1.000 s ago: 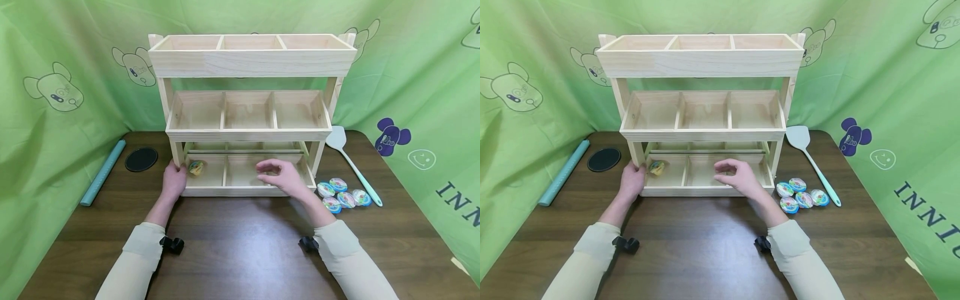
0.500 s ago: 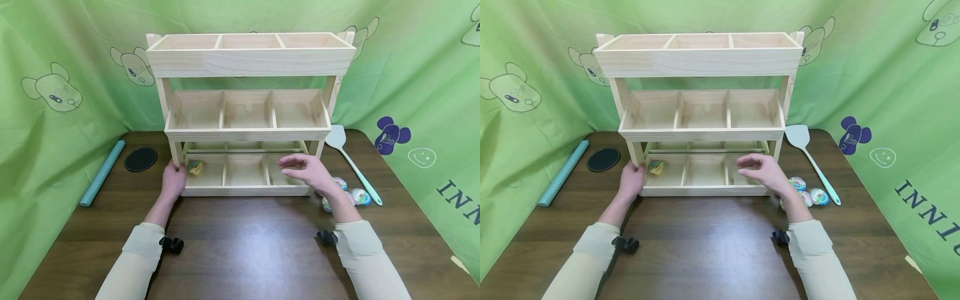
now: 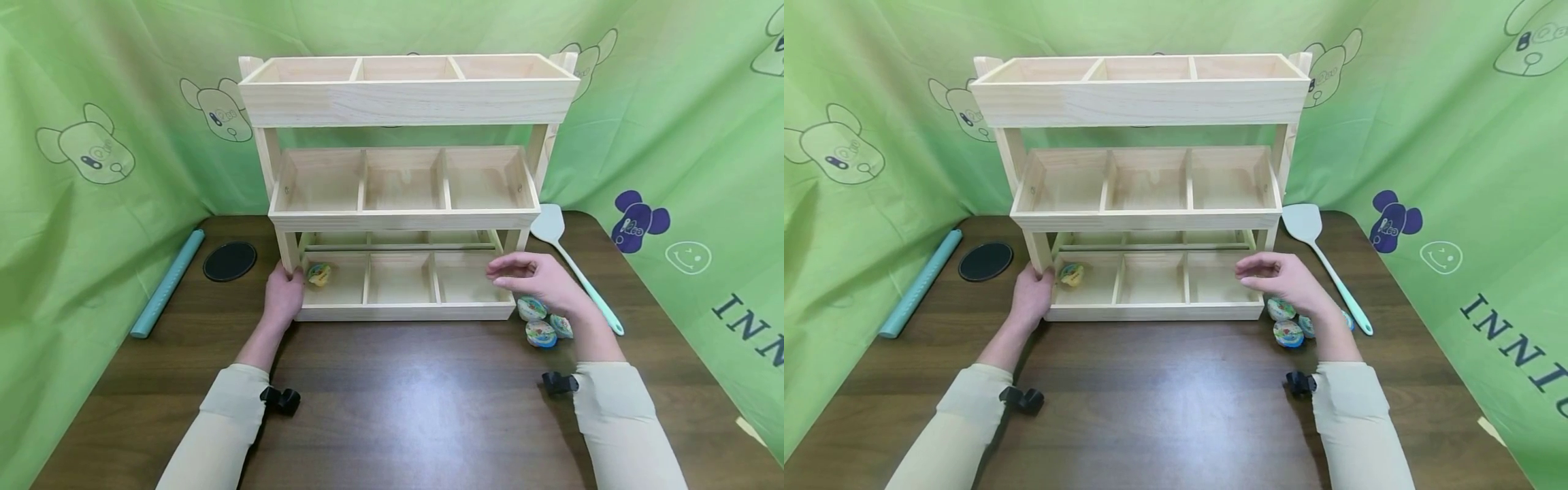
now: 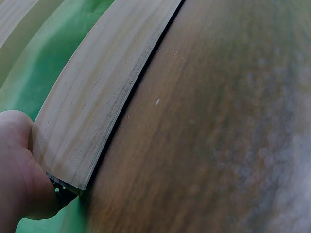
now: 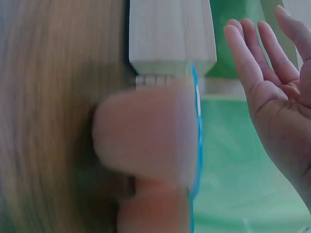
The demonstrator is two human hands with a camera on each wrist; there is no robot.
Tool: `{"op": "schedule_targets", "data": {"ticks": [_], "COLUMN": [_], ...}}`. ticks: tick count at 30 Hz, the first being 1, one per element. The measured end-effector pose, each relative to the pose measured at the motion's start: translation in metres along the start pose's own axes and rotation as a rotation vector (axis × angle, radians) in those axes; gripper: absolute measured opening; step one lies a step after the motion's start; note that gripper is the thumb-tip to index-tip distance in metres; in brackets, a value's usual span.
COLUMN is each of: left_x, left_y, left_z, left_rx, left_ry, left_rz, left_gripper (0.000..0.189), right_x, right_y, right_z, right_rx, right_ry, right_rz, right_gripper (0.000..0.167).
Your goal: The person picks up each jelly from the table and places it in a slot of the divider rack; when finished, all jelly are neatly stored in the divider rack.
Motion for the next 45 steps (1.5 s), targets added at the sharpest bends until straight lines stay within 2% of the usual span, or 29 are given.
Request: {"op": "schedule_targets", "data": {"ticks": [9,13,20,24,28,33,39,45], "left_x": [0.0,-0.001,-0.001,-0.002,-0.002,-0.002,-0.002,-0.002], "left_y": [0.0,-0.001,0.0,0.0,0.0,0.0,-0.001,-0.003], "left_z": [0.0,-0.001,-0.001,0.0,0.0,0.0,-0.001,-0.001], "left_rx": [-0.007,-0.003,0.001,0.011,0.011,0.013,0.009,0.005], "left_ry": [-0.006,-0.007,-0.011,-0.02,-0.019,-0.003,0.002,0.006], "left_rz": [-0.001,-0.001,0.001,0.0,0.0,-0.003,-0.009,-0.012], "left_gripper": [0.046,0.047,0.047,0.048,0.048,0.047,0.046,0.046], "right_x": [0.014,0.022,0.039,0.044,0.047,0.05,0.052,0.052], "right_y": [0.008,0.011,0.019,0.024,0.028,0.031,0.035,0.038], "right_z": [0.028,0.041,0.062,0.069,0.075,0.079,0.083,0.082], "right_rx": [-0.057,0.005,0.137,0.175,0.175,0.186,0.246,0.335], "right_ry": [-0.045,-0.043,0.022,0.028,0.03,0.021,0.007,-0.027], "right_rz": [0.004,-0.009,-0.056,-0.048,-0.043,-0.078,-0.147,-0.165], "right_gripper": [0.033,0.035,0.039,0.039,0.038,0.041,0.046,0.048]}}
Point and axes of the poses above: each hand's wrist, its own x-axis away from the middle knuckle, its own z-axis out of the back of the hand, y = z × x, the point moved 3 cm from there along -x, towards the middle knuckle
